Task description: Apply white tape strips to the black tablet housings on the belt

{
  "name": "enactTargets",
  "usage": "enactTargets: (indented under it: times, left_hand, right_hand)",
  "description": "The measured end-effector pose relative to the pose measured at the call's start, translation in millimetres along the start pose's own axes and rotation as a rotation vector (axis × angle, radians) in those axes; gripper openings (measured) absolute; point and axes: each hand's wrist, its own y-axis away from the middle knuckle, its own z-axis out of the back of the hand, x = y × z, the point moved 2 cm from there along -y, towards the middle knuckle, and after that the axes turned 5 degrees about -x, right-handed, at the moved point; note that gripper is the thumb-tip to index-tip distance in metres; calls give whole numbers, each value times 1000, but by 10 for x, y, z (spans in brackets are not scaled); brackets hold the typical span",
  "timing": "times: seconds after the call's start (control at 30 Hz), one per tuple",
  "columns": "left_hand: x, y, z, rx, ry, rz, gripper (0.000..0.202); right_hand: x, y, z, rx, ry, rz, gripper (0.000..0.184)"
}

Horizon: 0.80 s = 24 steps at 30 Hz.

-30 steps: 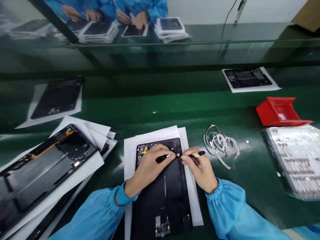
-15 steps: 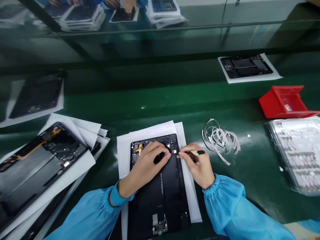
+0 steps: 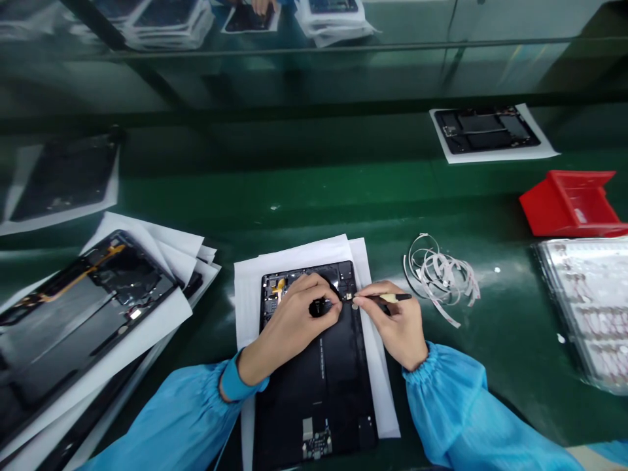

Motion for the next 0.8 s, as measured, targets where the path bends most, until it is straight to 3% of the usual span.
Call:
enactTargets:
  times: [0.5, 0.8]
  left_hand:
    - [-22, -15, 4, 16, 21, 37, 13]
    - [-26, -6, 5, -2, 17, 39, 10]
  right_hand:
    - [-28, -1, 47, 167, 38, 89, 3]
    - [-70, 1, 125, 91, 57, 45, 5]
